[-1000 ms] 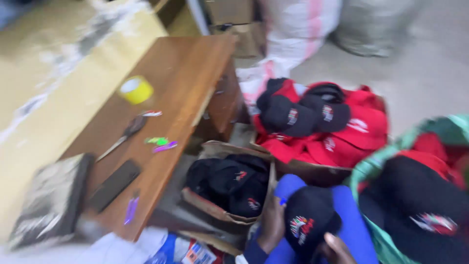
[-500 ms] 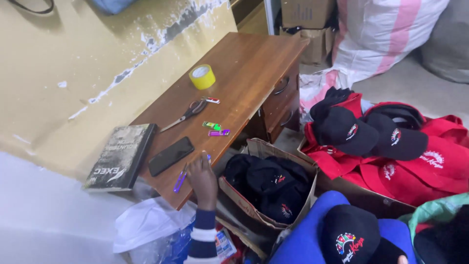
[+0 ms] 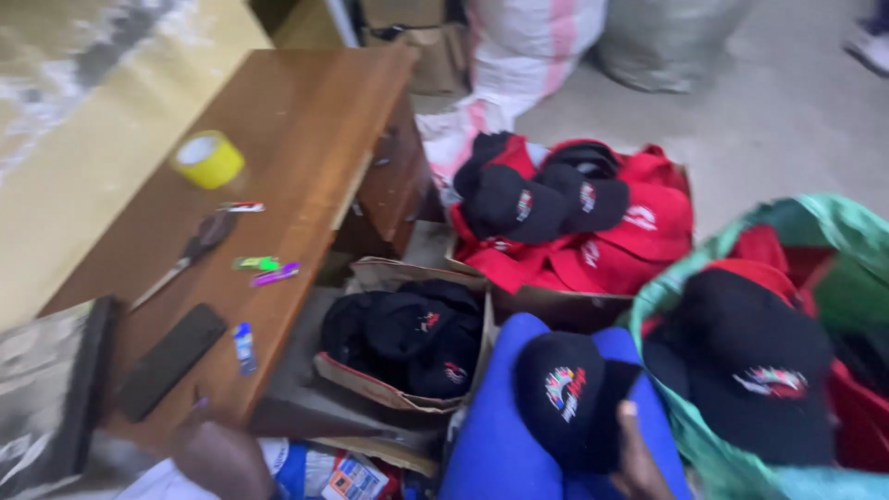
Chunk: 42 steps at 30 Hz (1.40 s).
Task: Manually trimming and removing loose threads from finished baseball caps using fingers.
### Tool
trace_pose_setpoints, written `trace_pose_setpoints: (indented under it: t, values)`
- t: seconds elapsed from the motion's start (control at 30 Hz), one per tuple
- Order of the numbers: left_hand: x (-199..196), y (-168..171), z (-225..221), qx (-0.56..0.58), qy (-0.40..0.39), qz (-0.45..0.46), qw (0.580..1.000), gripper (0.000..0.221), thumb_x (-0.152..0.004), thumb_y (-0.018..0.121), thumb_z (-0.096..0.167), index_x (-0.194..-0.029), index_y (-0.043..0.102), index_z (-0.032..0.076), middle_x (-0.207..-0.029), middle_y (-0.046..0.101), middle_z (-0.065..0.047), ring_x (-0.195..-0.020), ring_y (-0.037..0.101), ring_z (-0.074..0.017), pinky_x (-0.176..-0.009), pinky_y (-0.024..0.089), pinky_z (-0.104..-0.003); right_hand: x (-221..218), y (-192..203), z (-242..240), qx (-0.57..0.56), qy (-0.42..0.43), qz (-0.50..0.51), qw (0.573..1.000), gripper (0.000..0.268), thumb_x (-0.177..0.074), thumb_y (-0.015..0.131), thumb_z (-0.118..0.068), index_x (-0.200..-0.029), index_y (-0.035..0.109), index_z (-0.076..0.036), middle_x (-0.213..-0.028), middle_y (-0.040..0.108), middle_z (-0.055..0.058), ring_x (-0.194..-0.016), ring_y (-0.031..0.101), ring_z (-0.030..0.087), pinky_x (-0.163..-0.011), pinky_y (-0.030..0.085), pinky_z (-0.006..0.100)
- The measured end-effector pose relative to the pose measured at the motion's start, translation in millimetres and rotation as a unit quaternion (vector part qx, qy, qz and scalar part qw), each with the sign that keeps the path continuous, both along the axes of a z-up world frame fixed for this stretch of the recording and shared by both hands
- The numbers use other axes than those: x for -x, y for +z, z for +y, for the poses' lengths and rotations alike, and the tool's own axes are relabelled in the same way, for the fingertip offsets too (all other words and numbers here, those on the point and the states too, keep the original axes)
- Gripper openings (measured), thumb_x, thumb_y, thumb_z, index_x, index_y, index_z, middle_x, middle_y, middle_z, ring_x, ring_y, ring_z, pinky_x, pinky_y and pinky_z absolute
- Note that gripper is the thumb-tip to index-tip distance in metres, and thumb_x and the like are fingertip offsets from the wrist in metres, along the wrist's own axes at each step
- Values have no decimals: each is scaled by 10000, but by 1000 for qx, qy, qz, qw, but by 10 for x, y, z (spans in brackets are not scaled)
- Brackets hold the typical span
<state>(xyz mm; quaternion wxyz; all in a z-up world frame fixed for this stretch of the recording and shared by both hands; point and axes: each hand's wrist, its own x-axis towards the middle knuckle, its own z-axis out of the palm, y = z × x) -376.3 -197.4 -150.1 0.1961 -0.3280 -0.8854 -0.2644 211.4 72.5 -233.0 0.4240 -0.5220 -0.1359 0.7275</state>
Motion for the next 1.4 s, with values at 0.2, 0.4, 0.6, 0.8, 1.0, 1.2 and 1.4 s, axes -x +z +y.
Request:
trace_pose_setpoints:
  t: [0.2,0.4,0.6,0.8,1.0,1.2,1.4]
  values:
    - [-440,-1038,228,29,-204,-190,960,422,-1012,439,104,-1384,639,108,-1222,683,-88,-1056,664,-227,-962,522,-372,434,777,-597,-33,82,53,995,518,-987,538,-198,-1394,586,119,-1288,667,304,-1109,606,376,-973,451,512]
    - [-2721,607,1449,146,-437,-427,778,549,-985,640,300,-1532,608,261,-1033,598,-20,-840,555,-147,-753,473,-307,616,975,-615,-15,41,57,997,584,-1052,422,-253,-1502,546,98,-1472,633,287,-1261,594,385,-1079,430,505]
    - [-3201,371,1558,23,-538,-254,804,487,-907,722,9,-1380,718,124,-1014,670,-89,-841,643,-229,-756,536,-365,577,654,-609,-9,1,126,992,510,-1080,429,-271,-1471,547,34,-1486,603,226,-1297,559,326,-1107,413,498]
    - [-3097,272,1590,29,-520,-194,832,486,-892,707,-16,-1358,726,121,-1109,708,-110,-926,675,-241,-787,559,-376,682,917,-633,-145,74,56,985,709,-959,476,-204,-1630,359,-7,-1601,521,234,-1402,533,341,-1154,404,481]
    - [-3151,465,1588,36,-547,-132,826,530,-875,675,-4,-1393,691,105,-1117,701,-109,-886,657,-258,-774,525,-402,648,560,-638,-222,116,-81,965,928,-823,633,-337,-1623,326,19,-1601,487,241,-1417,509,349,-1179,367,475]
    - [-3210,348,1592,37,-537,-143,831,529,-882,699,-5,-1397,685,115,-1101,707,-106,-885,671,-268,-759,541,-404,591,616,-650,-313,158,-165,922,985,-812,672,-408,-1621,301,16,-1608,467,221,-1449,479,341,-1199,339,469]
    - [-3262,260,1579,32,-541,-120,832,629,-829,648,-50,-1429,673,139,-1005,675,-90,-799,648,-252,-665,518,-393,568,523,-666,-290,158,-159,931,1091,-763,698,-487,-1642,261,-10,-1635,431,223,-1476,451,364,-1192,343,506]
